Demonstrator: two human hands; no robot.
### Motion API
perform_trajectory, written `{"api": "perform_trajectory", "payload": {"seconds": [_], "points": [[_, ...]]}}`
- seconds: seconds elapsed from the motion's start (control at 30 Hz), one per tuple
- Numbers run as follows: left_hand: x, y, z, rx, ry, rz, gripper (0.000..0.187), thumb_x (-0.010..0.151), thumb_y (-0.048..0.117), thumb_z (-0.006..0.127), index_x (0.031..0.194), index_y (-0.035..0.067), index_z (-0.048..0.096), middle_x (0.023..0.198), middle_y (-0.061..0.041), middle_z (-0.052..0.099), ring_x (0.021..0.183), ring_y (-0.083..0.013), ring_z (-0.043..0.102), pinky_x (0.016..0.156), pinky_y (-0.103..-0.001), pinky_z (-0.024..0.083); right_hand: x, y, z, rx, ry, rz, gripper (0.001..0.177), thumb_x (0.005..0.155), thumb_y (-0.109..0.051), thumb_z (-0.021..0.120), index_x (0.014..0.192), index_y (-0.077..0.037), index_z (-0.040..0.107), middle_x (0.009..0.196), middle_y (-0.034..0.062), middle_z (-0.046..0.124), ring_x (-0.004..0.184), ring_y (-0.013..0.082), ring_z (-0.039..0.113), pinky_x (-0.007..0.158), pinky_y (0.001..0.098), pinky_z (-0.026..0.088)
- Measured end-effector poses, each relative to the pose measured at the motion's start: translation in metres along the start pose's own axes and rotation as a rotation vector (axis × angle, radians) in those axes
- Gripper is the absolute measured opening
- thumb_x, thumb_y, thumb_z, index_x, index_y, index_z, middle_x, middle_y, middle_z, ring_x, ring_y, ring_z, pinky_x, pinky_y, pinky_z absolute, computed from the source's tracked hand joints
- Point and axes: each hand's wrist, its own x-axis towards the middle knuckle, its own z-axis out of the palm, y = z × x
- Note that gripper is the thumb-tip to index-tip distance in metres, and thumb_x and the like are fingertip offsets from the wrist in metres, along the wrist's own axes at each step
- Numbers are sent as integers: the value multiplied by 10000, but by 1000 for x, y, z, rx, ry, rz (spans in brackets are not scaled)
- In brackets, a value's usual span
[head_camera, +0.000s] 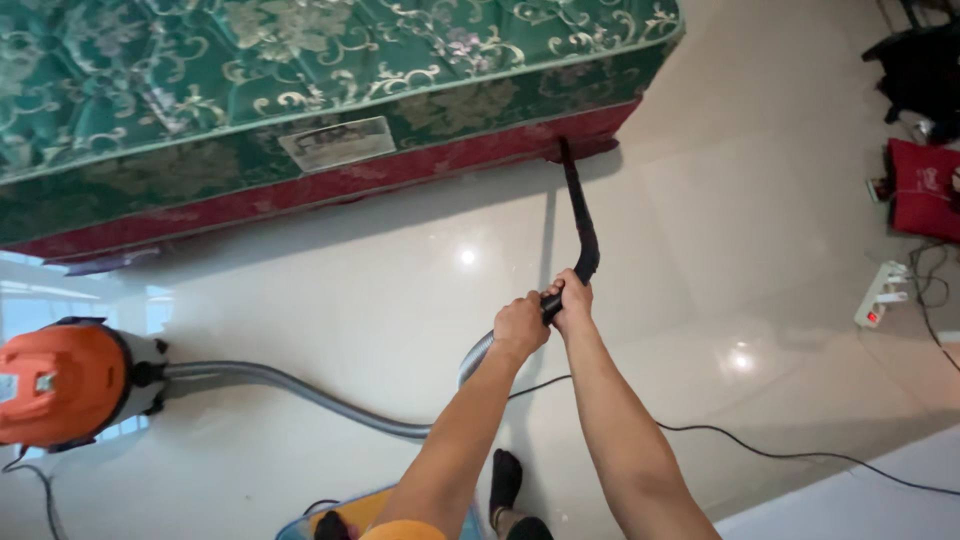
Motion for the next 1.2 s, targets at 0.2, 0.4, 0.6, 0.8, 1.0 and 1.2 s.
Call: {"api": "perform_trajectory", "payload": {"seconds": [0.2,0.4,0.6,0.8,1.0,1.2], "points": [[-20,-42,-22,44,44,-9,328,800,155,739,1082,66,597,992,-199,732,952,-387,728,862,-469,580,-22,44,24,35,-53,43,155,839,-32,579,756,-110,473,608,11,451,514,159,456,527,366,450],[-40,-78,-49,120,65,-31,310,808,155,739,1072,68,602,981,-186,739,938,-378,731,845,-477,580,-24,90,43,79,-58,110,167,851,-29,586,751,-100,473,608,19,451,524,167,462,539,368,462],[-60,-115,-75,154,96,-65,322,791,133,737,1084,78,617,997,-185,740,945,-383,732,843,-481,583,-37,133,69,74,-93,155,174,888,-51,578,753,-87,474,608,21,459,525,170,468,542,373,475],[-84,-153,-93,167,143,-83,323,785,129,741,1078,68,618,1010,-187,734,944,-385,733,840,-475,586,-56,176,91,84,-116,213,173,885,-54,572,747,-89,473,602,25,447,518,177,466,544,379,480],[-103,-183,-112,134,152,-119,292,807,154,740,1066,73,632,1002,-185,739,947,-385,728,848,-488,573,-70,210,110,94,-115,263,179,891,-62,566,742,-85,469,609,28,449,525,177,471,555,375,482],[-140,-216,-135,81,172,-229,320,791,129,723,1093,70,633,990,-203,746,949,-385,729,855,-486,577,-101,256,140,-28,-220,298,172,874,-37,582,744,-77,476,623,38,472,529,178,492,533,366,475]]}}
